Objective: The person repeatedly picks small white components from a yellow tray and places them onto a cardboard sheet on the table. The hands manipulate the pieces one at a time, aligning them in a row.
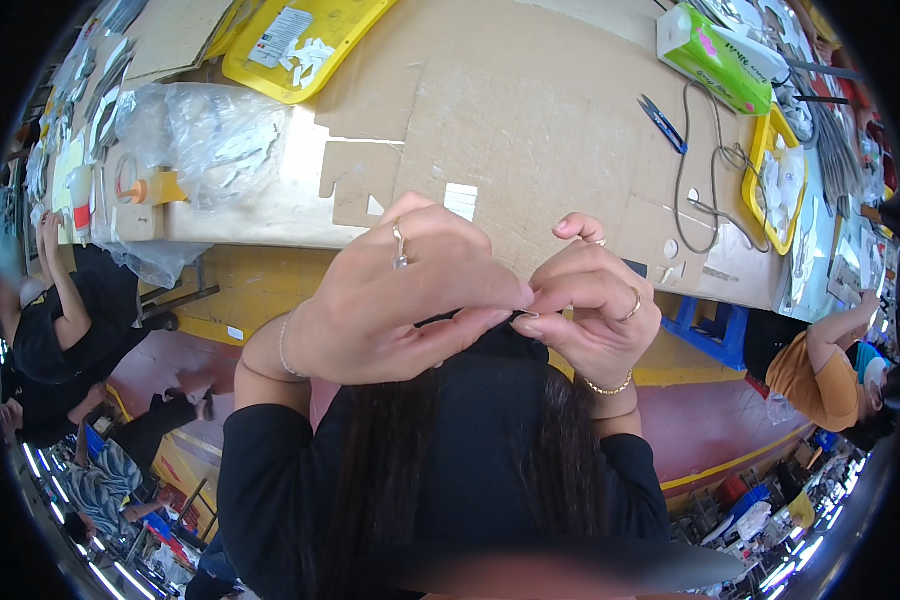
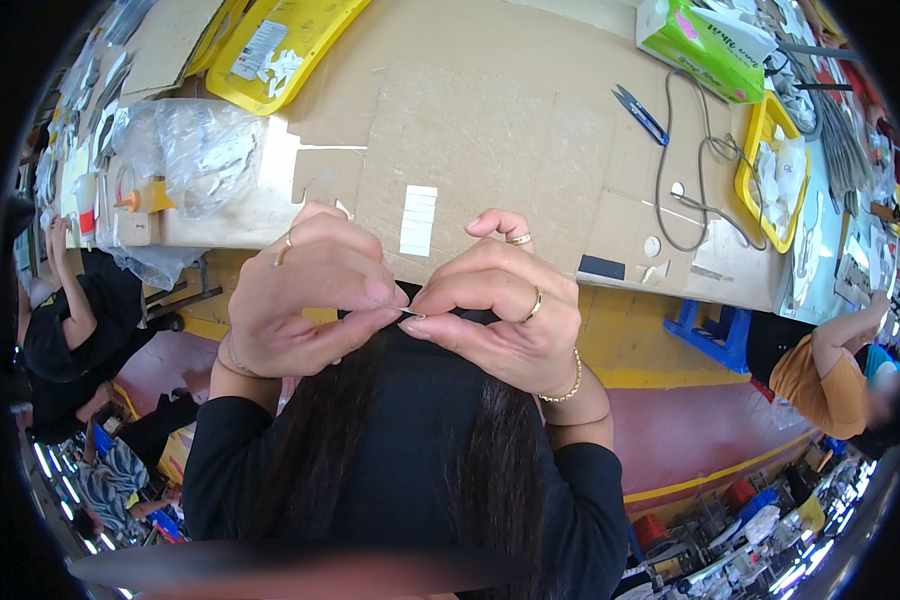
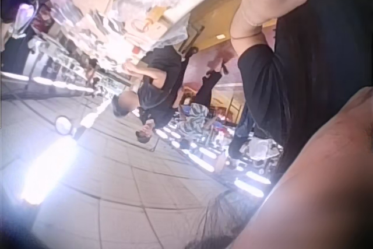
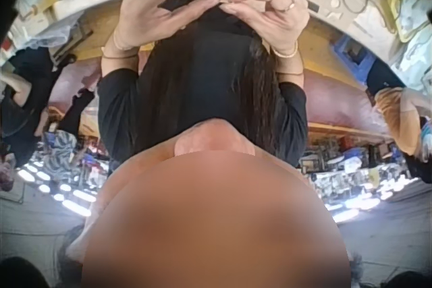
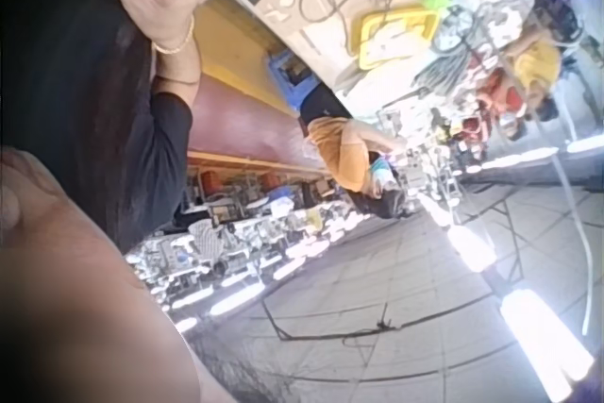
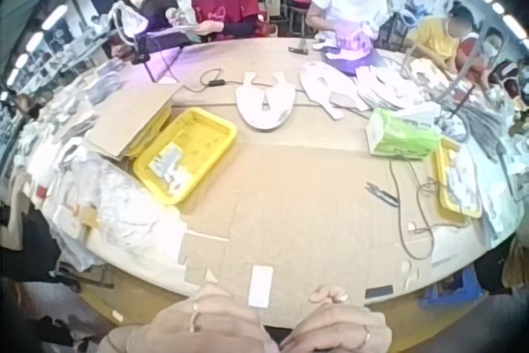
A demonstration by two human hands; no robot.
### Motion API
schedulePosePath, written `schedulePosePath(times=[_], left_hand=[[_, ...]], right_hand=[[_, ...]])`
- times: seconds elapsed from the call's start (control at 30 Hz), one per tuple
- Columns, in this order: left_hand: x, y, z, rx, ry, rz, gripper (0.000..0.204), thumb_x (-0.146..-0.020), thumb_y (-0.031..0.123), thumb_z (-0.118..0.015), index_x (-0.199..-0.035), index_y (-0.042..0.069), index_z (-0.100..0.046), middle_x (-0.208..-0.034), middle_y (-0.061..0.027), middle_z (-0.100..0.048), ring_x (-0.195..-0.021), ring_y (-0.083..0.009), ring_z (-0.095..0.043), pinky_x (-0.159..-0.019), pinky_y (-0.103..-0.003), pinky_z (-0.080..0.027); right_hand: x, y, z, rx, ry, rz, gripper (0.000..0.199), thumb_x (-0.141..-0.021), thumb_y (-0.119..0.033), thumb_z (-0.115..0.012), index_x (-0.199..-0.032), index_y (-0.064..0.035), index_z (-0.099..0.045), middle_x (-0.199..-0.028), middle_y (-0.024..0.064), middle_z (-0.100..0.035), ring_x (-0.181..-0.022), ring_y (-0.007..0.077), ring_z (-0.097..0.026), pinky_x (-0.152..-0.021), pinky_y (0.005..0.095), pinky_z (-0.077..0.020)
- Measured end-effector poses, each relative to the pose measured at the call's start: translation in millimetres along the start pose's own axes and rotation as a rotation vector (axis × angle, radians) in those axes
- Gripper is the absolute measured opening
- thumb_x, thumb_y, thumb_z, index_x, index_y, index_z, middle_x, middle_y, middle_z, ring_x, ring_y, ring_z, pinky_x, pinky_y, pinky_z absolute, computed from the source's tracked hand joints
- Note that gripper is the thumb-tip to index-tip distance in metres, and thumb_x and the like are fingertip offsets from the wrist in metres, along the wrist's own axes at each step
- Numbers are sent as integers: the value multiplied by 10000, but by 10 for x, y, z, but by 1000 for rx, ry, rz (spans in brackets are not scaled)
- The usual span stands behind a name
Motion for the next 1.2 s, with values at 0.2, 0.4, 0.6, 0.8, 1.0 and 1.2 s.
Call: schedulePosePath(times=[0.2,0.4,0.6,0.8,1.0,1.2], left_hand=[[-14,15,2,-9,-15,-25,307,-691,-15,-760,-937,129,-644,-796,6,-658,-777,-183,-610,-711,-324,-419],[-11,18,-6,-20,-15,-29,309,-683,-11,-769,-920,129,-630,-790,2,-681,-763,-193,-619,-703,-338,-420],[-9,16,1,-39,-32,-32,304,-720,16,-754,-989,131,-668,-792,20,-605,-805,-167,-594,-739,-291,-392],[14,-109,-65,201,36,168,246,-768,-7,-702,-976,87,-611,-824,-3,-622,-800,-145,-583,-772,-289,-387],[78,-340,-115,612,154,460,261,-813,21,-675,-1043,52,-555,-868,12,-590,-834,-68,-533,-792,-249,-360],[86,-365,-105,530,135,477,279,-790,-46,-663,-1024,28,-530,-909,-33,-581,-863,-103,-553,-810,-254,-405]], right_hand=[[6,-22,12,16,-4,0,224,-685,-124,-828,-824,-104,-653,-750,-16,-674,-667,97,-609,-891,370,-392],[16,-27,11,16,-3,-9,219,-690,-124,-824,-824,-107,-653,-741,-18,-674,-665,96,-611,-898,369,-390],[23,-3,15,25,-2,-9,225,-684,-124,-825,-823,-98,-651,-733,-15,-673,-663,96,-611,-904,375,-386],[64,99,16,-71,70,-119,277,-678,-139,-826,-891,-57,-668,-791,9,-689,-734,123,-641,-931,381,-376],[84,189,60,-200,59,-289,157,-800,-54,-720,-941,-1,-676,-849,96,-686,-835,159,-650,-837,300,-451],[88,236,-88,-369,79,-467,96,-832,-26,-695,-922,-3,-673,-889,63,-637,-774,137,-615,-745,251,-463]])
Point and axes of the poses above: each hand's wrist, its own x-axis away from the middle knuckle, its own z-axis out of the back of the hand, y = z × x, the point moved 3 cm from there along -x, towards the middle knuckle
